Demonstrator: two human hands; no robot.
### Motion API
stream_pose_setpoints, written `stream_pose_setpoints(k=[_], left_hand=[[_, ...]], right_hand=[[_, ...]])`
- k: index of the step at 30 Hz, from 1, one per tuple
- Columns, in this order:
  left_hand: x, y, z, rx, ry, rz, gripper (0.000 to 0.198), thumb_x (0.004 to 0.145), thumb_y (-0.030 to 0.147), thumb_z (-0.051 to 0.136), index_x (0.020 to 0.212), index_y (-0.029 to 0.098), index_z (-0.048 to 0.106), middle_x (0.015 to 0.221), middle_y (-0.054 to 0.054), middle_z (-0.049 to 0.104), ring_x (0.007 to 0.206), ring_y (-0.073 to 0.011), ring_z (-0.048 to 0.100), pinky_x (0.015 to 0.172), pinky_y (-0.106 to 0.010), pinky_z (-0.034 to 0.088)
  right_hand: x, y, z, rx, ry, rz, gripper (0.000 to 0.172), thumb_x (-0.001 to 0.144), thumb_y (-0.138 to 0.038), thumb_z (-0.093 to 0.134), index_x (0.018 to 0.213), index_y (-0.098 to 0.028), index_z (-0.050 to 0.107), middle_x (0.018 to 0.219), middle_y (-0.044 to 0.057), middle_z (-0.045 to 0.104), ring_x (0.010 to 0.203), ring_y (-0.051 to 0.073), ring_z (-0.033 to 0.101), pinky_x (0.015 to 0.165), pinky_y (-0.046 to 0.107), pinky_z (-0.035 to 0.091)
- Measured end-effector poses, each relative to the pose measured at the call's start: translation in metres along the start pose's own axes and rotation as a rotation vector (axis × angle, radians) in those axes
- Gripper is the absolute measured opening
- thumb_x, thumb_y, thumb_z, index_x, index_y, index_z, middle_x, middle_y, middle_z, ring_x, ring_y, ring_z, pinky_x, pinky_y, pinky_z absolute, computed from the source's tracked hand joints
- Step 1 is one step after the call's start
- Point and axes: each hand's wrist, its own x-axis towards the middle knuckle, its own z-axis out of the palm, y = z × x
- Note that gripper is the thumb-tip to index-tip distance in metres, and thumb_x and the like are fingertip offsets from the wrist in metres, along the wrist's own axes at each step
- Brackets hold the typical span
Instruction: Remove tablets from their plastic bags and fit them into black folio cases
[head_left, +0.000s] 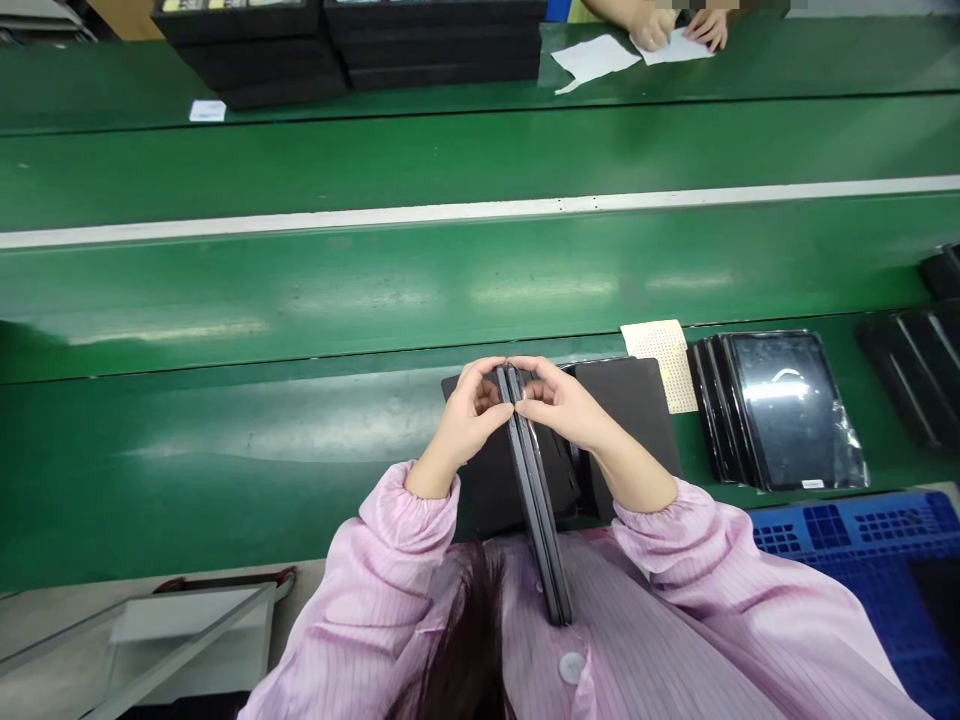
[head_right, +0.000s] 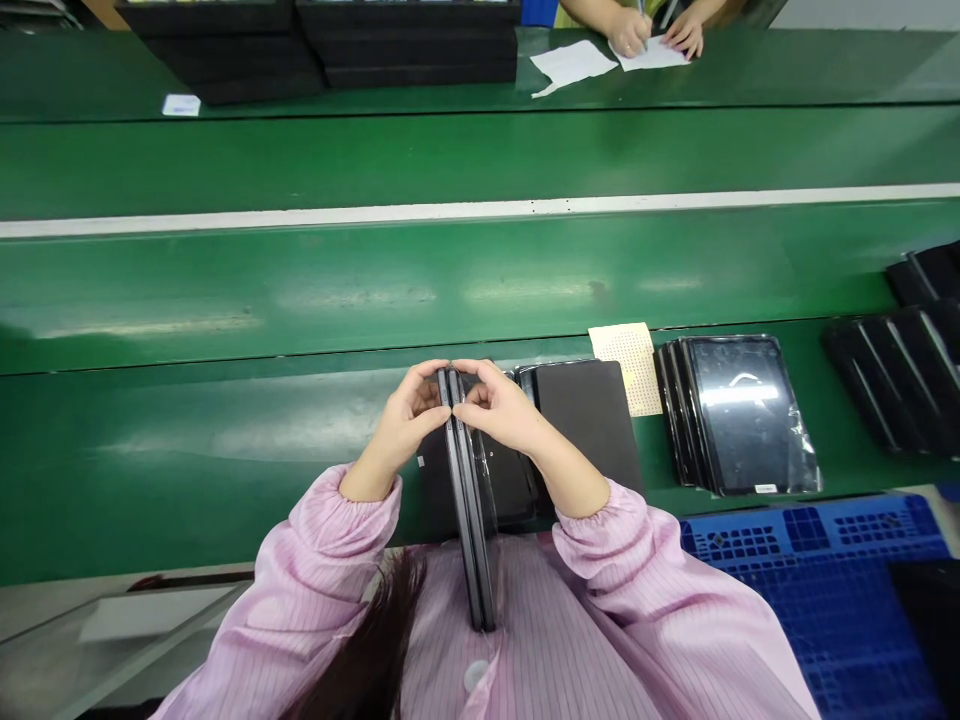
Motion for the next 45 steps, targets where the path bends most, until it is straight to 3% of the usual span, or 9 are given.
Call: stream_pose_setpoints(k=[9,17,21,27,30,33,37,40,45], left_hand=[[-0.001,-0.009,0.002,0.036,-0.029,0.045,0.064,0.068,0.032,0.071,0.127,0.025,0.048,0.13,-0.009,0.04,0.092,-0.0181,0.053,0.076,-0.031,0.05],[0.001,-0.006,0.001,0.039,-0.047,0.021,0.078,0.068,0.046,0.074,0.136,0.025,0.042,0.136,-0.011,0.038,0.091,-0.0177,0.053,0.076,-0.03,0.05],[-0.03,-0.027,0.019,0.104,0.164,0.12,0.075,0.077,0.053,0.064,0.141,0.024,0.036,0.148,-0.015,0.032,0.109,-0.0239,0.053,0.09,-0.037,0.049],[-0.095,-0.082,0.065,0.146,0.298,0.307,0.06,0.094,0.056,0.026,0.144,0.026,0.036,0.153,-0.009,0.034,0.143,-0.0309,0.025,0.119,-0.049,0.017],[-0.087,-0.057,0.072,0.178,0.355,0.367,0.055,0.097,0.047,0.026,0.148,0.028,0.028,0.159,-0.006,0.021,0.146,-0.025,0.014,0.121,-0.046,0.011],[-0.066,-0.002,0.071,0.183,0.367,0.403,0.052,0.098,0.046,0.029,0.143,0.025,0.039,0.157,-0.006,0.028,0.146,-0.022,0.016,0.121,-0.044,0.012],[-0.042,0.053,0.072,0.093,0.35,0.156,0.045,0.099,0.039,0.027,0.127,0.021,0.058,0.142,-0.005,0.051,0.137,-0.0196,0.038,0.118,-0.041,0.024],[-0.032,0.061,0.075,-0.017,0.41,-0.044,0.045,0.099,0.034,0.024,0.121,0.017,0.06,0.135,-0.006,0.058,0.128,-0.0188,0.05,0.115,-0.039,0.031],[-0.024,0.051,0.073,-0.029,0.423,-0.058,0.044,0.098,0.033,0.025,0.109,0.016,0.065,0.128,-0.008,0.062,0.127,-0.0186,0.05,0.115,-0.039,0.029]], right_hand=[[-0.003,0.006,-0.01,-0.007,-0.117,-0.041,0.068,0.064,-0.022,0.066,0.127,-0.022,0.043,0.108,0.004,0.049,0.072,0.011,0.05,0.063,0.027,0.046],[-0.003,0.014,-0.015,-0.061,-0.081,-0.075,0.077,0.069,-0.024,0.065,0.141,-0.021,0.036,0.085,0.0,0.057,0.074,0.015,0.052,0.071,0.03,0.047],[-0.03,0.041,0.001,-0.155,0.083,-0.275,0.078,0.078,-0.039,0.062,0.146,-0.023,0.028,0.122,0.01,0.057,0.102,0.021,0.057,0.094,0.039,0.047],[-0.074,0.108,0.034,-0.187,0.212,-0.437,0.065,0.092,-0.058,0.033,0.145,-0.02,0.031,0.152,0.013,0.032,0.14,0.028,0.031,0.116,0.052,0.026],[-0.07,0.086,0.04,-0.165,0.292,-0.525,0.055,0.097,-0.047,0.032,0.146,-0.024,0.029,0.156,0.008,0.024,0.144,0.023,0.022,0.12,0.048,0.018],[-0.06,0.033,0.043,-0.108,0.337,-0.598,0.052,0.096,-0.041,0.036,0.145,-0.024,0.032,0.156,0.005,0.026,0.145,0.019,0.021,0.121,0.044,0.016],[-0.047,-0.019,0.047,0.015,0.337,-0.371,0.05,0.092,-0.038,0.038,0.139,-0.02,0.042,0.148,0.007,0.041,0.139,0.018,0.035,0.118,0.04,0.027],[-0.037,-0.025,0.048,0.066,0.352,-0.204,0.049,0.088,-0.036,0.041,0.133,-0.021,0.05,0.143,0.007,0.048,0.133,0.018,0.043,0.116,0.04,0.03],[-0.026,-0.02,0.044,0.112,0.345,-0.182,0.051,0.084,-0.04,0.047,0.13,-0.02,0.053,0.141,0.007,0.05,0.131,0.02,0.045,0.114,0.039,0.033]])
